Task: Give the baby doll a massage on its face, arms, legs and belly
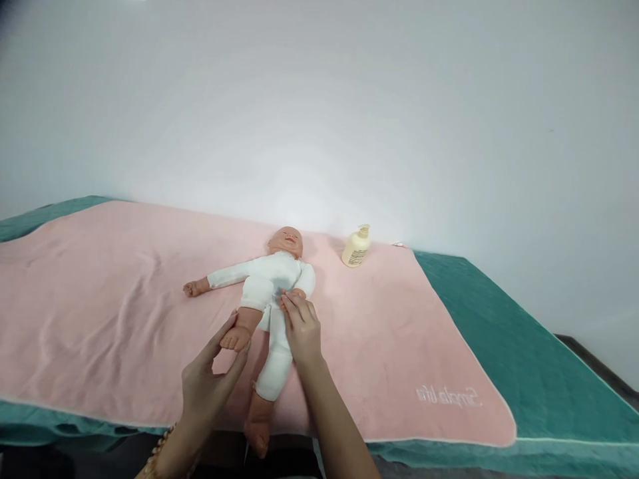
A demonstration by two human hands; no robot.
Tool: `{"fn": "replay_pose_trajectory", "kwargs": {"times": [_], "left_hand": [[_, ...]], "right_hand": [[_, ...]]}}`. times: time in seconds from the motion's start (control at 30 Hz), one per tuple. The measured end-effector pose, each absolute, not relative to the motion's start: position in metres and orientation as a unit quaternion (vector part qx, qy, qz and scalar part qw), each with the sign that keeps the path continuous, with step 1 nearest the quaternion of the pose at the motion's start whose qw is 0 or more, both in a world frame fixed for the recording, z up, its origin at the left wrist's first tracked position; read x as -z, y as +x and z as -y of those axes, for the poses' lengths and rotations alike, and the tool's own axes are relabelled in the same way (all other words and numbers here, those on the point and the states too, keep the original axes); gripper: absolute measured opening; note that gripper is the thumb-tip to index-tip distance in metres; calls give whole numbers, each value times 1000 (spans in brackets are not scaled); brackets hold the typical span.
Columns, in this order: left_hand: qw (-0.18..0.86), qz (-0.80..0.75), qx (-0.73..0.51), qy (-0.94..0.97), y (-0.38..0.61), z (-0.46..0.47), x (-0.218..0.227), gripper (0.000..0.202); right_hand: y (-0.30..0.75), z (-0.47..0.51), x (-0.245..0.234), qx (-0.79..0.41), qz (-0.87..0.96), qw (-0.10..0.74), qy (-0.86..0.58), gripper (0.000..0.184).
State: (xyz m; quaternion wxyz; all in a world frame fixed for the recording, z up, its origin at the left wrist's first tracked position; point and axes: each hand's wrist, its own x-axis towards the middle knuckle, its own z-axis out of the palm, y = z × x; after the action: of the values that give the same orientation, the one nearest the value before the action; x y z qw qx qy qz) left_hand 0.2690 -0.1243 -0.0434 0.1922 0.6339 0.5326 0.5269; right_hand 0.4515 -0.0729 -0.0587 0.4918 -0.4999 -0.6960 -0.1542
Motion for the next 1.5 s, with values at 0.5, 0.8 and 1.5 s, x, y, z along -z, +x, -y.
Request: {"fn": "replay_pose_trajectory", "kwargs": {"times": [0.5,0.8,1.5], "left_hand": [[113,-459,-519,712,238,139,52,48],[172,-502,-496,687,221,175,91,45],[210,-572,-502,613,217,208,164,44]], "right_hand": [[489,85,51,134,577,541,-597,27],[548,106,60,-60,392,538,-743,48],[556,108,71,-118,335,502,-788,59]]}}
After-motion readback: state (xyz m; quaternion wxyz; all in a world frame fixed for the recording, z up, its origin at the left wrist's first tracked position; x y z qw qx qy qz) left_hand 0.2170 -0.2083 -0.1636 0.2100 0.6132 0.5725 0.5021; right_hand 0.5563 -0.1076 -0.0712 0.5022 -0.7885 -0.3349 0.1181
